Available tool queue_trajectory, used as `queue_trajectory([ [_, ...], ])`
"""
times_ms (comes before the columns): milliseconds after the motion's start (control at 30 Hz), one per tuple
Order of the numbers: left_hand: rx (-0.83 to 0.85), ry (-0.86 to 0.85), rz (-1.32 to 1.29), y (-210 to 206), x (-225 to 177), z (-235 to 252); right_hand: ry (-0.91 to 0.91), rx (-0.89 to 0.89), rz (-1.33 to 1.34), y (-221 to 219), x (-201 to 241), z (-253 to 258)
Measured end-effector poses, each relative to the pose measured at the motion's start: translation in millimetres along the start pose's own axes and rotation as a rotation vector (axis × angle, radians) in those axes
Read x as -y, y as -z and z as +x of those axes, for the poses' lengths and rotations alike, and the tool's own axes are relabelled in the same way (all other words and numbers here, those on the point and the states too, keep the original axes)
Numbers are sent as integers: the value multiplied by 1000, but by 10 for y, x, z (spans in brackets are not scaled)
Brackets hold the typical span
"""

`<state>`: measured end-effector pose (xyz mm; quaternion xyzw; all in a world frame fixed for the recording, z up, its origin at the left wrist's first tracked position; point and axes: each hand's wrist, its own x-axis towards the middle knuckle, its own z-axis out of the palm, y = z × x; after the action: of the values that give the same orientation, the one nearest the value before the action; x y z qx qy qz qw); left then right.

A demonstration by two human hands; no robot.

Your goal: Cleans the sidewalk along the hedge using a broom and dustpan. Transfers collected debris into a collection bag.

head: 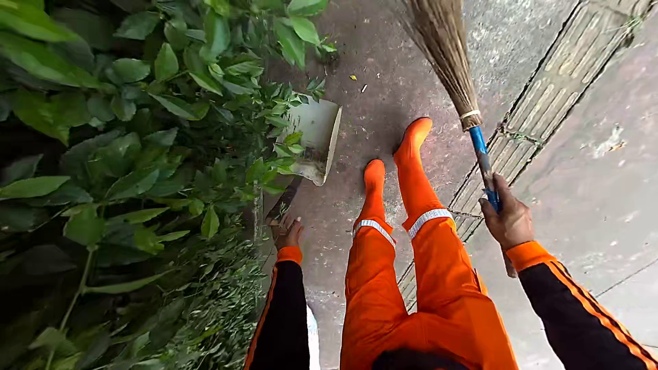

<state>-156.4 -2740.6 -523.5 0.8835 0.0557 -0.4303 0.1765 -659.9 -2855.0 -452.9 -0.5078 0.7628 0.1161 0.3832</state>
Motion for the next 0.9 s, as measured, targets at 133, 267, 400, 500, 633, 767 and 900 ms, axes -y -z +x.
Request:
queue_trajectory([
  [133, 132, 405, 316, -231, -33, -512, -231, 96, -53, -329, -414, 386],
  [267, 209, 183, 571, -1225, -792, -539, -382, 238, 36, -619, -697, 801],
  [400, 154, -128, 693, -2218, -1389, 130, -412, 294, 139, -649, -1037, 715],
  [500, 197, -355, 947, -2820, -1914, 690, -468, 309, 187, -761, -1287, 684],
  [633, 157, -567, 1206, -3487, -2486, 1420, -552, 319, 204, -1043, -1451, 755],
  [767, 104, -733, 1362, -3976, -2907, 1987, -630, 405, 285, -1441, -1476, 735],
  [900, 62, -909, 1461, -4275, -3073, 2439, -615, 449, 334, -1780, -1367, 619],
])
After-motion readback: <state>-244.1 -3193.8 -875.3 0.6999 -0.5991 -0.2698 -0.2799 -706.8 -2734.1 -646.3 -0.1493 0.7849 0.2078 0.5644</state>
